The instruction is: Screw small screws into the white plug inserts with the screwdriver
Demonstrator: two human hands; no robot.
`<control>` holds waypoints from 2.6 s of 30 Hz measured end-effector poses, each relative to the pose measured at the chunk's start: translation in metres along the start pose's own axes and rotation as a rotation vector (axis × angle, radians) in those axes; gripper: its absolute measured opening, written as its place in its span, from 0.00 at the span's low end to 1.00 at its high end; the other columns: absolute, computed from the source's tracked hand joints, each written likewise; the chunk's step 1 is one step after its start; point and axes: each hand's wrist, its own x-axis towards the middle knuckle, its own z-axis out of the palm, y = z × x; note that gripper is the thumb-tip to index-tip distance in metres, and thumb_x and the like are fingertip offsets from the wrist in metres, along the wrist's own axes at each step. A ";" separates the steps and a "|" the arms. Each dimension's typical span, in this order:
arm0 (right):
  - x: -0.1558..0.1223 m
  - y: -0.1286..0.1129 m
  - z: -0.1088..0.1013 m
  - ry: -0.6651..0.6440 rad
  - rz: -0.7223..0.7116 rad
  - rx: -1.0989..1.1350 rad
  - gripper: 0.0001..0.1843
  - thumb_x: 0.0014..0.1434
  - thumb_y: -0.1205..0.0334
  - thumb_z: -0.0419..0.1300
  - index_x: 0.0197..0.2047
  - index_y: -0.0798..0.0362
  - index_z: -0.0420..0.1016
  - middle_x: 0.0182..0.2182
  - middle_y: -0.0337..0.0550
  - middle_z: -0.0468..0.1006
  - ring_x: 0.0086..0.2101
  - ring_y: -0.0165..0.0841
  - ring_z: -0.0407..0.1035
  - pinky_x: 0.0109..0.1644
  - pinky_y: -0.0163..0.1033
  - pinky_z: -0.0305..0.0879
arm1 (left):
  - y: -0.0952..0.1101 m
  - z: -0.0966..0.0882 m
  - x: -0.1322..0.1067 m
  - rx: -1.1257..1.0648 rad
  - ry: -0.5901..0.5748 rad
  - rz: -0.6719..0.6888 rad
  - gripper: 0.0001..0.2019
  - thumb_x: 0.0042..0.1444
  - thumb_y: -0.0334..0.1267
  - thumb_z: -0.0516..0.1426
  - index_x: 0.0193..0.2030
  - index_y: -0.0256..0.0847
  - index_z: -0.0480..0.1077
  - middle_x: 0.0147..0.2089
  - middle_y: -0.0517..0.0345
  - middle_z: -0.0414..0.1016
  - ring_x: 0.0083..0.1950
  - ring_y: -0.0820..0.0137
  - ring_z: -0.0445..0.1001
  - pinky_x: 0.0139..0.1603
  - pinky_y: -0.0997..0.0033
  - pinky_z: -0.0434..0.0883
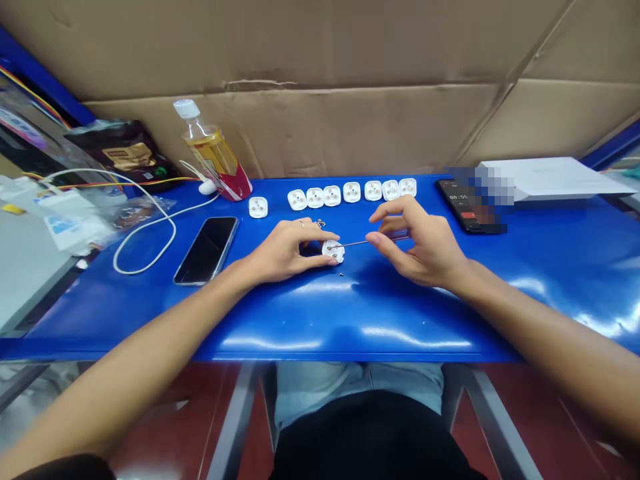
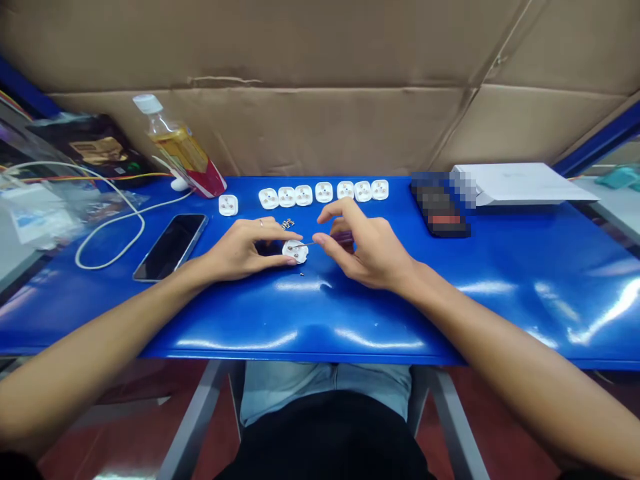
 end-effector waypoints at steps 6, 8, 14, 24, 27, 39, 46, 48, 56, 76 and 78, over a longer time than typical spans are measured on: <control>0.001 0.001 0.000 -0.002 0.016 -0.006 0.12 0.68 0.59 0.63 0.52 0.47 0.68 0.38 0.41 0.82 0.34 0.37 0.82 0.30 0.37 0.73 | -0.001 0.002 -0.001 0.000 0.016 -0.016 0.20 0.62 0.50 0.69 0.57 0.44 0.82 0.44 0.53 0.85 0.44 0.64 0.76 0.47 0.65 0.71; 0.001 0.003 0.000 0.004 0.022 -0.024 0.11 0.69 0.56 0.63 0.51 0.47 0.69 0.39 0.42 0.82 0.34 0.37 0.82 0.31 0.37 0.74 | -0.001 0.001 -0.001 0.012 0.014 -0.006 0.21 0.62 0.50 0.69 0.58 0.44 0.82 0.44 0.53 0.85 0.45 0.64 0.76 0.47 0.65 0.71; 0.000 0.007 -0.004 -0.062 -0.056 0.032 0.15 0.68 0.60 0.63 0.56 0.47 0.67 0.43 0.44 0.83 0.37 0.37 0.83 0.35 0.38 0.76 | 0.000 0.000 0.000 0.045 0.031 0.027 0.20 0.63 0.50 0.68 0.57 0.42 0.82 0.44 0.52 0.85 0.45 0.63 0.76 0.49 0.63 0.71; 0.001 0.010 -0.004 -0.041 -0.081 0.043 0.09 0.68 0.60 0.62 0.51 0.47 0.70 0.41 0.43 0.84 0.38 0.37 0.82 0.40 0.40 0.76 | 0.000 -0.001 -0.001 0.038 0.045 0.035 0.20 0.61 0.51 0.69 0.56 0.43 0.83 0.41 0.53 0.85 0.43 0.64 0.77 0.46 0.65 0.73; 0.001 0.009 -0.005 -0.031 -0.056 -0.027 0.06 0.70 0.57 0.62 0.48 0.47 0.71 0.33 0.38 0.83 0.32 0.36 0.81 0.33 0.38 0.72 | 0.002 -0.002 0.000 0.043 0.034 0.055 0.20 0.61 0.49 0.70 0.56 0.42 0.83 0.43 0.52 0.85 0.44 0.64 0.77 0.47 0.65 0.73; 0.002 0.009 -0.009 -0.095 -0.037 -0.011 0.09 0.70 0.55 0.62 0.50 0.47 0.73 0.37 0.41 0.85 0.34 0.37 0.82 0.34 0.39 0.74 | 0.005 -0.001 0.000 -0.025 0.020 -0.022 0.21 0.60 0.51 0.70 0.56 0.44 0.83 0.41 0.53 0.85 0.42 0.65 0.77 0.43 0.66 0.71; 0.002 0.006 -0.007 -0.081 -0.003 -0.013 0.07 0.69 0.56 0.62 0.47 0.48 0.72 0.37 0.42 0.84 0.33 0.37 0.82 0.30 0.37 0.70 | 0.004 -0.001 0.000 -0.027 0.026 -0.024 0.21 0.60 0.51 0.70 0.56 0.43 0.83 0.41 0.54 0.85 0.42 0.65 0.77 0.44 0.66 0.71; 0.003 0.005 -0.008 -0.100 -0.020 -0.035 0.07 0.70 0.54 0.62 0.44 0.48 0.73 0.34 0.40 0.83 0.31 0.36 0.81 0.32 0.39 0.70 | 0.004 -0.002 0.000 -0.026 0.027 -0.023 0.21 0.60 0.51 0.70 0.56 0.44 0.83 0.41 0.54 0.84 0.42 0.65 0.77 0.44 0.66 0.71; 0.008 0.004 -0.015 -0.144 -0.008 0.145 0.06 0.67 0.57 0.65 0.40 0.48 0.75 0.34 0.40 0.83 0.32 0.35 0.77 0.37 0.40 0.74 | 0.005 -0.002 0.000 -0.019 0.018 0.024 0.20 0.60 0.47 0.71 0.56 0.41 0.82 0.41 0.53 0.84 0.43 0.65 0.77 0.45 0.66 0.70; 0.005 -0.007 -0.015 -0.067 0.147 0.240 0.10 0.65 0.59 0.66 0.34 0.47 0.70 0.26 0.37 0.78 0.26 0.34 0.73 0.31 0.41 0.68 | -0.001 -0.022 0.000 -0.027 -0.155 -0.090 0.22 0.63 0.53 0.67 0.59 0.46 0.81 0.51 0.54 0.85 0.48 0.65 0.80 0.48 0.69 0.72; 0.005 -0.004 -0.019 -0.112 0.126 0.208 0.09 0.65 0.60 0.65 0.34 0.47 0.69 0.26 0.37 0.78 0.27 0.34 0.73 0.32 0.41 0.67 | -0.004 -0.023 -0.001 -0.064 -0.177 -0.093 0.23 0.64 0.54 0.66 0.61 0.46 0.80 0.53 0.53 0.84 0.51 0.63 0.81 0.49 0.68 0.73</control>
